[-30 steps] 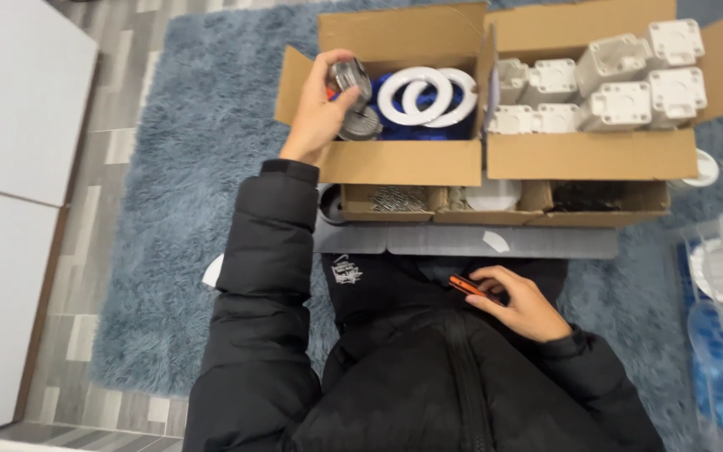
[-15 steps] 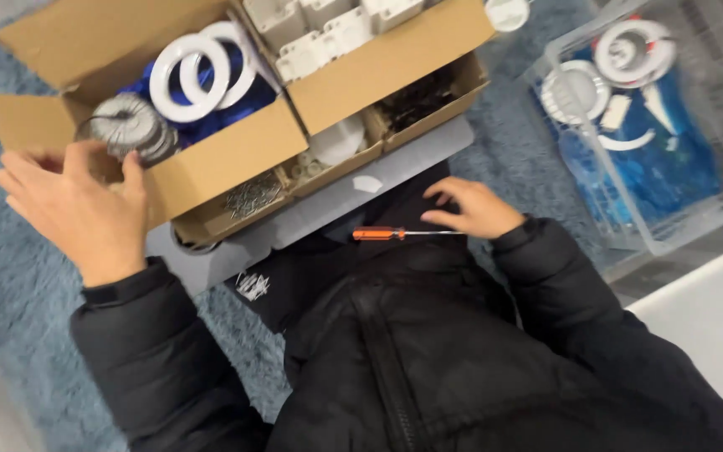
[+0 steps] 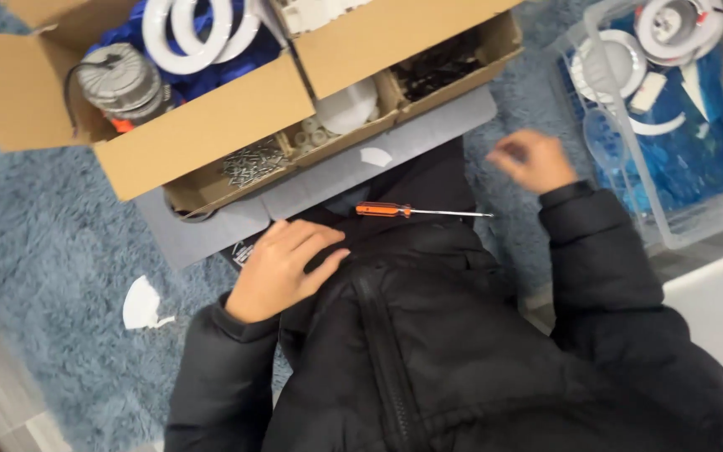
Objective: Disassembling LED light fixtures by removing outer rings and using a screwdriver to separate internal components.
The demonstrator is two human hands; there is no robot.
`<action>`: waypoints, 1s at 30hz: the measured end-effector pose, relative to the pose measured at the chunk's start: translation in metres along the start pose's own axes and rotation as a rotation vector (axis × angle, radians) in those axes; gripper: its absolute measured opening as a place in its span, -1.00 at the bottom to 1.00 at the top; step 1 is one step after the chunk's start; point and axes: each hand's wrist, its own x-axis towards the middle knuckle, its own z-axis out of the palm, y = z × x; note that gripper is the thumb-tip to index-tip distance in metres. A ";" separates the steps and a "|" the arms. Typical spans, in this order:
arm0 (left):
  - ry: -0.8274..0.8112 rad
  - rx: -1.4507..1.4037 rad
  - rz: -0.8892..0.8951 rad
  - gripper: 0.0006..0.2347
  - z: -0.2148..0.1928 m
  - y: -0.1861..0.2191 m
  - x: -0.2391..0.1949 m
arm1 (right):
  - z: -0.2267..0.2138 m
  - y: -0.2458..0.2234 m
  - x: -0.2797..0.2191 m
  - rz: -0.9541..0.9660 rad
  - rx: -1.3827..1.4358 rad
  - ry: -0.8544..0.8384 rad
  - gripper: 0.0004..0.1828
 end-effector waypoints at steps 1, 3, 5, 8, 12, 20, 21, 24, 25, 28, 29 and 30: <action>-0.023 -0.046 -0.065 -0.90 0.010 -0.003 -0.005 | -0.012 0.018 -0.003 0.034 -0.019 0.090 -0.85; -0.055 -0.098 -0.114 -0.91 0.026 -0.009 -0.013 | -0.038 0.063 -0.007 0.081 -0.044 0.193 -0.95; -0.049 0.070 -0.159 -0.88 0.040 -0.013 -0.020 | -0.068 0.116 -0.004 -0.090 -0.087 0.619 -0.92; -0.129 -0.056 -0.317 -0.82 0.063 -0.033 -0.030 | -0.111 0.189 0.007 -0.050 -0.070 0.972 -0.85; -0.105 -0.120 -0.338 -0.84 0.098 -0.057 -0.031 | -0.119 0.274 0.002 0.048 -0.044 1.053 -0.81; -0.163 -0.271 -0.570 -0.84 0.148 -0.094 -0.048 | -0.134 0.329 0.043 0.032 -0.585 0.771 -0.60; -0.166 -0.273 -0.568 -0.84 0.147 -0.092 -0.045 | -0.133 0.331 0.046 0.035 -0.587 0.771 -0.60; -0.167 -0.267 -0.615 -0.85 0.148 -0.089 -0.039 | -0.132 0.336 0.056 0.196 -0.468 0.676 -0.68; -0.174 -0.256 -0.612 -0.85 0.149 -0.090 -0.039 | -0.130 0.338 0.057 0.283 -0.450 0.683 -0.70; -0.184 -0.242 -0.609 -0.85 0.149 -0.090 -0.038 | -0.130 0.336 0.058 0.409 -0.396 0.658 -0.67; -0.178 -0.243 -0.606 -0.85 0.150 -0.090 -0.036 | -0.134 0.334 0.059 0.441 -0.367 0.628 -0.63; -0.182 -0.243 -0.602 -0.85 0.151 -0.091 -0.036 | -0.134 0.332 0.056 0.445 -0.367 0.632 -0.63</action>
